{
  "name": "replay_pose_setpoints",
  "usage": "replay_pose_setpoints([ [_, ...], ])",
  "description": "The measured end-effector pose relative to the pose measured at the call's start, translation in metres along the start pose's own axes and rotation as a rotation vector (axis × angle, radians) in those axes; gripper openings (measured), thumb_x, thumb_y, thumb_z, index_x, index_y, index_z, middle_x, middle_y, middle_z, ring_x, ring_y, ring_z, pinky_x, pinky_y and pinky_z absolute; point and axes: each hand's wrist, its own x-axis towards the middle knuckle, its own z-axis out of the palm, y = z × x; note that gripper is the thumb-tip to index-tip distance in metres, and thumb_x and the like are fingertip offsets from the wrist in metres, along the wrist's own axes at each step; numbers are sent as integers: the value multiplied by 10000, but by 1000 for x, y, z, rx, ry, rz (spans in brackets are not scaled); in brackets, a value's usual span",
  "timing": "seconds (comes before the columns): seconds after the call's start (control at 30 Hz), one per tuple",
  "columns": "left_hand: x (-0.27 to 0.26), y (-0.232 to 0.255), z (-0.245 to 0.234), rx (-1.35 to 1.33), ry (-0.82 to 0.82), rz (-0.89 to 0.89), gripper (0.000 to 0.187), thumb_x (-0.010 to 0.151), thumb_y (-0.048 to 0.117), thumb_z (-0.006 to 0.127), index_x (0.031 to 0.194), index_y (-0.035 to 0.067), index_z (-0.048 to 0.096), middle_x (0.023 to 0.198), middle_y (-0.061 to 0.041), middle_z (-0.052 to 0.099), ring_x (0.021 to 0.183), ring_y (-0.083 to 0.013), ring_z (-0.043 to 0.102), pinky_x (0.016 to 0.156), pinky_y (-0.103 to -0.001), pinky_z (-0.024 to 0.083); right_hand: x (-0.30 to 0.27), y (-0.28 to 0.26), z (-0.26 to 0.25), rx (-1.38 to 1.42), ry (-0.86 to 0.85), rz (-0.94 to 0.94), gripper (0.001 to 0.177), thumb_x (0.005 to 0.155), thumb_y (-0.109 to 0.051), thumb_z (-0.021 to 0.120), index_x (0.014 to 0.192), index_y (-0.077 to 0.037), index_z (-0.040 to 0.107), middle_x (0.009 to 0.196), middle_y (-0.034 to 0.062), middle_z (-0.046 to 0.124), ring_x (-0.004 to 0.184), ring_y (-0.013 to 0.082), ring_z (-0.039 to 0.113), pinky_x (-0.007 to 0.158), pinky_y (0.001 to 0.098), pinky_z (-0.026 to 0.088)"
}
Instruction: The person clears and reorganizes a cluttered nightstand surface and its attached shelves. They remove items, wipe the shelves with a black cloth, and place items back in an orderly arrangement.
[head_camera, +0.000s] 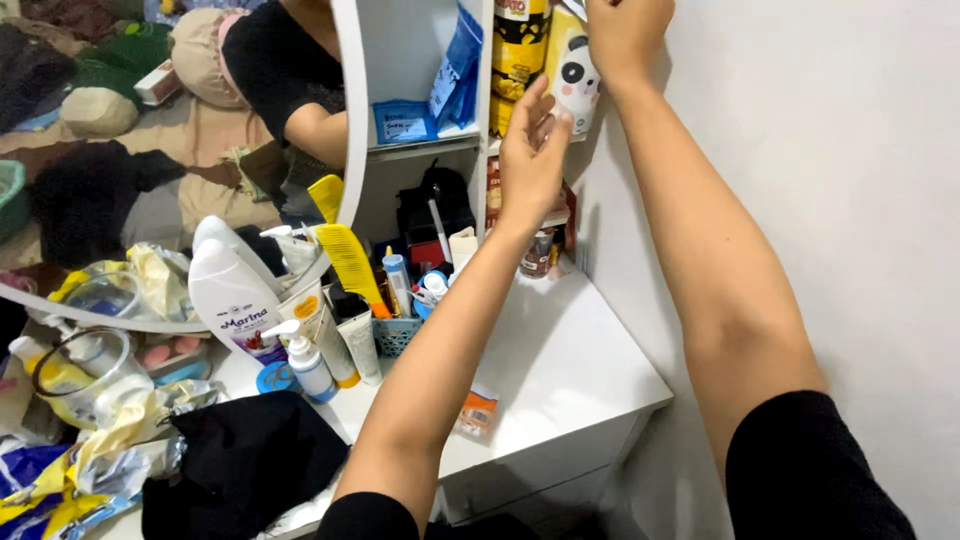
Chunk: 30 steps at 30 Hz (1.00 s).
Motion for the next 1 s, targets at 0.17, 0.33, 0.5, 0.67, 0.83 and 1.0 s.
replay_pose_setpoints([
  [0.17,29,-10,19,89,5,30,565,1033,212,634,1553,70,464,1305,-180,680,1181,-202,655,1020,-321,524,-8,-25,-40,49,-43,147,260,853,-234,816,798,2,724,719,148,742,631,245,748,619,389,546],
  [0.33,50,-18,36,66,-38,38,555,1029,260,642,1527,67,490,1161,-122,693,1015,-159,647,932,-294,539,-25,-48,-90,34,158,-253,430,866,-41,821,1272,-46,676,1201,130,731,1102,277,708,934,383,581],
  [0.5,46,16,55,-25,1,-20,629,989,257,690,1533,53,447,1181,-120,687,967,-166,605,822,-303,498,-44,-77,-133,226,41,-6,451,915,-23,773,1350,-52,658,1263,110,715,1042,185,730,820,284,605],
  [0.67,43,37,62,-241,76,-123,725,894,219,756,1487,93,358,1176,-124,655,987,-159,672,795,-293,558,-61,-90,-161,536,-11,101,449,931,19,738,1363,4,615,1323,100,678,1097,150,692,875,260,601],
  [0.83,35,66,40,-275,1,-333,576,758,108,879,1248,-32,611,1046,-133,724,833,-202,718,713,-341,583,-62,-90,-184,788,-69,322,319,867,106,628,1171,14,659,1066,40,665,864,66,599,711,215,490],
  [1.0,25,76,14,8,-239,-344,455,747,141,883,1140,3,701,1002,-103,777,847,-180,752,767,-321,604,-61,-67,-174,698,-273,548,189,823,76,565,932,-70,615,815,-13,613,664,57,532,569,221,426],
])
